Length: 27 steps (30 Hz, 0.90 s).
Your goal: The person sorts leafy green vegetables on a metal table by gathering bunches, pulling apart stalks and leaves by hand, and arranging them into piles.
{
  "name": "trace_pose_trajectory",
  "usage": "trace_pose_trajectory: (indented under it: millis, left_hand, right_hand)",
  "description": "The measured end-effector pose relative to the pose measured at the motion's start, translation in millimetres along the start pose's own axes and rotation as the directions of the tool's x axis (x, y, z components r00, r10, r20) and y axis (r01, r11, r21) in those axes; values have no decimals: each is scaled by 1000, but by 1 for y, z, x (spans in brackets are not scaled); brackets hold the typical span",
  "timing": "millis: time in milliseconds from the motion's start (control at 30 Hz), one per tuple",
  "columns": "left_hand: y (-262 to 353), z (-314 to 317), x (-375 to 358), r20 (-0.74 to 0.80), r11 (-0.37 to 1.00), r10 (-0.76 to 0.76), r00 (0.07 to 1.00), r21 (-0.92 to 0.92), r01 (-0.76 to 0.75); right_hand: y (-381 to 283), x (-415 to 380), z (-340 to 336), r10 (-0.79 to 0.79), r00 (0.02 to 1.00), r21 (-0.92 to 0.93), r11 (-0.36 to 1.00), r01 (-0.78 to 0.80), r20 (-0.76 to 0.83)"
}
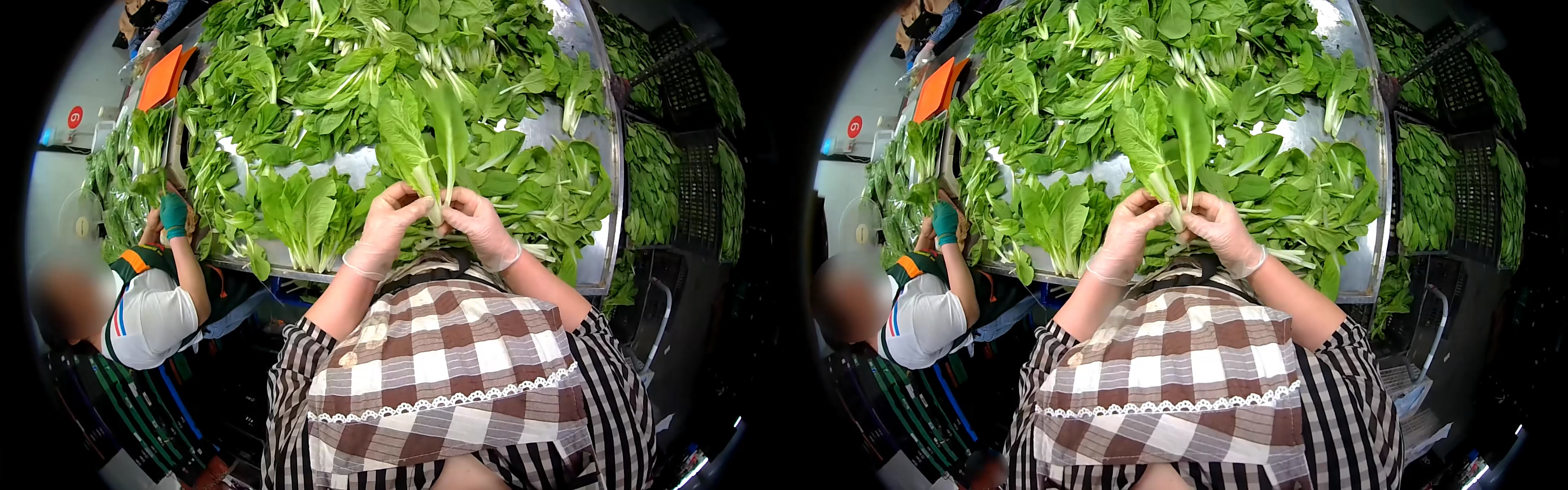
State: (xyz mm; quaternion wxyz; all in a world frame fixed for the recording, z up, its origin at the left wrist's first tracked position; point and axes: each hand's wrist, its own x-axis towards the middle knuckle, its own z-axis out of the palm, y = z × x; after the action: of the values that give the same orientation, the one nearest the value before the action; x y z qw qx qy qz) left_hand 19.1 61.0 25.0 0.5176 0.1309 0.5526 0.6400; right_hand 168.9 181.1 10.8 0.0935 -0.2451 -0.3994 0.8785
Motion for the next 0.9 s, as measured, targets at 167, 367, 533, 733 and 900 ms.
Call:
trace_pose_trajectory:
  millis: [167,367,533,733,900]
  left_hand:
    - [-11,11,-2,-142,996,80,987,57,-73]
    - [-12,13,-3,-181,996,80,980,-14,-84]
    - [-16,13,0,-187,994,103,977,-19,-108]
    - [-20,12,1,-197,994,45,979,-88,-63]
    - [-20,-2,5,-256,974,-167,952,110,200]
  right_hand:
    - [9,2,9,-42,996,-60,998,37,-82]
    - [14,5,12,-96,988,-158,985,76,-124]
    - [11,6,18,-156,977,-236,964,120,-143]
    - [23,6,12,-194,950,-156,975,159,-243]
    - [27,10,1,-214,945,-90,976,197,-249]
